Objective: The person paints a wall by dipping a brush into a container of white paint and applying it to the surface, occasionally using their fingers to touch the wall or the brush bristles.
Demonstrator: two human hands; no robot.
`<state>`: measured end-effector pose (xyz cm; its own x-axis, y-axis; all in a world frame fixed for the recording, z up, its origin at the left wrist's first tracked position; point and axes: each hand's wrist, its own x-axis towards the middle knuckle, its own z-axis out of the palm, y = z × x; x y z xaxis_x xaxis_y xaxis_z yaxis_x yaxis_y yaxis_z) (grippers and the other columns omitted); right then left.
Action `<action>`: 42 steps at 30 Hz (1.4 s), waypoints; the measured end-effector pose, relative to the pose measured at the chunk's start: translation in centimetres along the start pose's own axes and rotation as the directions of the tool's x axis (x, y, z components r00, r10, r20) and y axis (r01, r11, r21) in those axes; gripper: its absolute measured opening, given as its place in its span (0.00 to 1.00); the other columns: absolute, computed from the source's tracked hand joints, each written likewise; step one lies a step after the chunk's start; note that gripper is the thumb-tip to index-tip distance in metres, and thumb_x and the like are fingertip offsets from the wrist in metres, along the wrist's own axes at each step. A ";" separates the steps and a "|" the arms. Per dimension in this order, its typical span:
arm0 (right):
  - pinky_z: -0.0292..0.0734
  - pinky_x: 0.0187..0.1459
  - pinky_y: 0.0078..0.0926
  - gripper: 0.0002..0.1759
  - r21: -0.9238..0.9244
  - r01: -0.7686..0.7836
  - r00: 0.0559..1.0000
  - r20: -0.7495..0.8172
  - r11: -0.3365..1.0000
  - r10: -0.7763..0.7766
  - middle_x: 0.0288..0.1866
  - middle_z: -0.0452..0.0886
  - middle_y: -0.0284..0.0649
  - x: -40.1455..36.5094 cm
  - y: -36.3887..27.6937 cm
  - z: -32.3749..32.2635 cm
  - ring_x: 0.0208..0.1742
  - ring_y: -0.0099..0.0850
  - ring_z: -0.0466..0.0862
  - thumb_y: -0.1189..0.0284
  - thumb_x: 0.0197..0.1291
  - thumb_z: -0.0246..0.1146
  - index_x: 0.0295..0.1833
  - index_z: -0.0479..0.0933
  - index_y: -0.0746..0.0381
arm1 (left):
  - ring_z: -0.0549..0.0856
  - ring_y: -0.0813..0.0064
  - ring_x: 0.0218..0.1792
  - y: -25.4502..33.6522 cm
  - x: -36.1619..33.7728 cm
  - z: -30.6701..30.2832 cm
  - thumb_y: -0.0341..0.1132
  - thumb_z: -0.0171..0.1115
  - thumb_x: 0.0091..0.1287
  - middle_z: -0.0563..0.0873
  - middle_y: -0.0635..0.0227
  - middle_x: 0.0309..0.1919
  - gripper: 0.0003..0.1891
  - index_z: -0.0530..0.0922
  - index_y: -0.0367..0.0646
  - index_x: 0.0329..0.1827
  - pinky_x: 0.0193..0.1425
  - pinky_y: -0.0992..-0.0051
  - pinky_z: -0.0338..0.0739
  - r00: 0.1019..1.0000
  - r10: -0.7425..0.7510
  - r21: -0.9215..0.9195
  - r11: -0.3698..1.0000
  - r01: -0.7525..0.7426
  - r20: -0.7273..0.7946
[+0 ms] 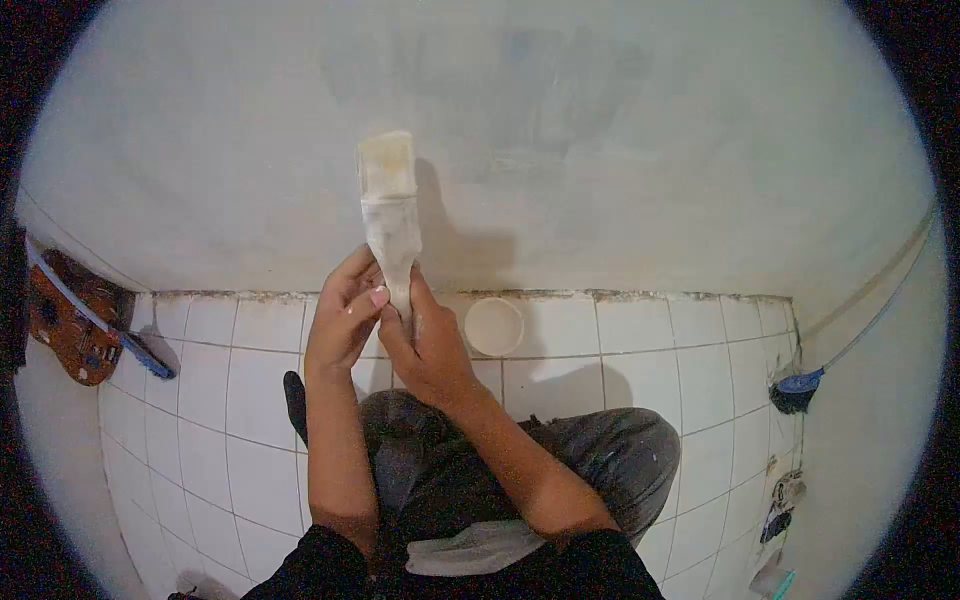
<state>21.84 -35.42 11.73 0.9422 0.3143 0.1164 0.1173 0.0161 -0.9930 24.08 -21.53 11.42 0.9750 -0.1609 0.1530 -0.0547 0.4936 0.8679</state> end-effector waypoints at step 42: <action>0.74 0.29 0.24 0.23 0.027 -0.025 0.991 -0.129 0.999 0.029 0.26 0.77 0.38 0.8 0.4 -0.8 0.24 0.24 0.77 0.60 0.80 0.49 0.67 0.65 0.68 | 0.81 0.77 0.45 -0.4 0.6 0.0 0.33 0.62 0.71 0.86 0.57 0.49 0.22 0.77 0.30 0.64 0.55 0.75 0.75 0.954 0.266 0.218 0.948 -0.233 -0.137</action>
<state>22.92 -35.97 11.44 0.9777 0.1899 0.0898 0.0850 0.0334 -0.9958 24.73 -21.83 11.19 0.9453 0.0952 0.3120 -0.3259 0.3194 0.8898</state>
